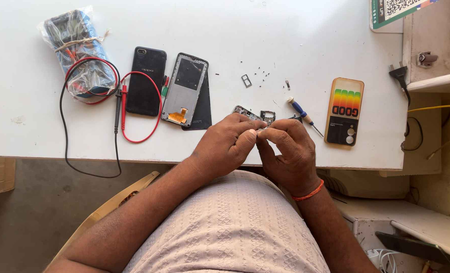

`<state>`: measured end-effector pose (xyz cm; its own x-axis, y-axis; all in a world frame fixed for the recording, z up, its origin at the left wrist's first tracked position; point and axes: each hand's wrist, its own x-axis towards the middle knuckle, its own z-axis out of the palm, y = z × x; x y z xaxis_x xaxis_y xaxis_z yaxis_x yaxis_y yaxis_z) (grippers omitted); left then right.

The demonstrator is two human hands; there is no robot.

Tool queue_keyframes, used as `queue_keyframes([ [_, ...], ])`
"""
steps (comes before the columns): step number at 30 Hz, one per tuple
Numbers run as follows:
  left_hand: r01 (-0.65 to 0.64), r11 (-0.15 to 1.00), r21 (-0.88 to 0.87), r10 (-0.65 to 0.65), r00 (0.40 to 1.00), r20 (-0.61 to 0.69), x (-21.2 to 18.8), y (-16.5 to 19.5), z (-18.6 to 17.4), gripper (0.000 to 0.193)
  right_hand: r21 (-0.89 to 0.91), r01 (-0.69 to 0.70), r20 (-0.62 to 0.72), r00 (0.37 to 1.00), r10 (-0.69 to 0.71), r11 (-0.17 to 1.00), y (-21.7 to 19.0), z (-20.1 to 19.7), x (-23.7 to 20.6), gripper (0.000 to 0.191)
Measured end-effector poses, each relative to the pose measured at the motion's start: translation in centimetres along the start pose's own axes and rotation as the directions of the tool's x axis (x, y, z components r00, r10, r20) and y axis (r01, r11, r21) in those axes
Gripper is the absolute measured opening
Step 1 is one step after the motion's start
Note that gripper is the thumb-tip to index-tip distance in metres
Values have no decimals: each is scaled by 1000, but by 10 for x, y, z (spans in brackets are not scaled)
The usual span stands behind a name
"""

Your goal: The person disassembles a smartphone by removing the back cover, battery, and motherboard. They use a screwdriver to loosen screws and a spray can to clean the motherboard. The components are placed on the table as they are removed.

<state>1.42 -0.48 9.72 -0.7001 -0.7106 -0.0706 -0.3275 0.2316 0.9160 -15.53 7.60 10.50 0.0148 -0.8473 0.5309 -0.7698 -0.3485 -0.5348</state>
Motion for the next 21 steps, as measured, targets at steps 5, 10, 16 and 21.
queue_keyframes([
  [5, 19, 996, 88, -22, 999, 41, 0, 3, 3, 46, -63, 30, 16, 999, -29, 998, 0, -2, 0, 21],
  [10, 24, 996, 85, -28, 998, 50, -2, 2, 8, 49, -51, 32, 14, 999, -31, 998, 1, -1, -1, 21],
  [16, 44, 998, 48, -48, 994, 99, -3, -1, 9, 49, -16, 16, 38, 999, -16, 1000, 2, -1, -2, 23],
  [21, 63, 998, 7, -64, 992, 106, -4, -2, 10, 46, 8, 16, 39, 999, -16, 1000, 3, -1, -3, 23],
])
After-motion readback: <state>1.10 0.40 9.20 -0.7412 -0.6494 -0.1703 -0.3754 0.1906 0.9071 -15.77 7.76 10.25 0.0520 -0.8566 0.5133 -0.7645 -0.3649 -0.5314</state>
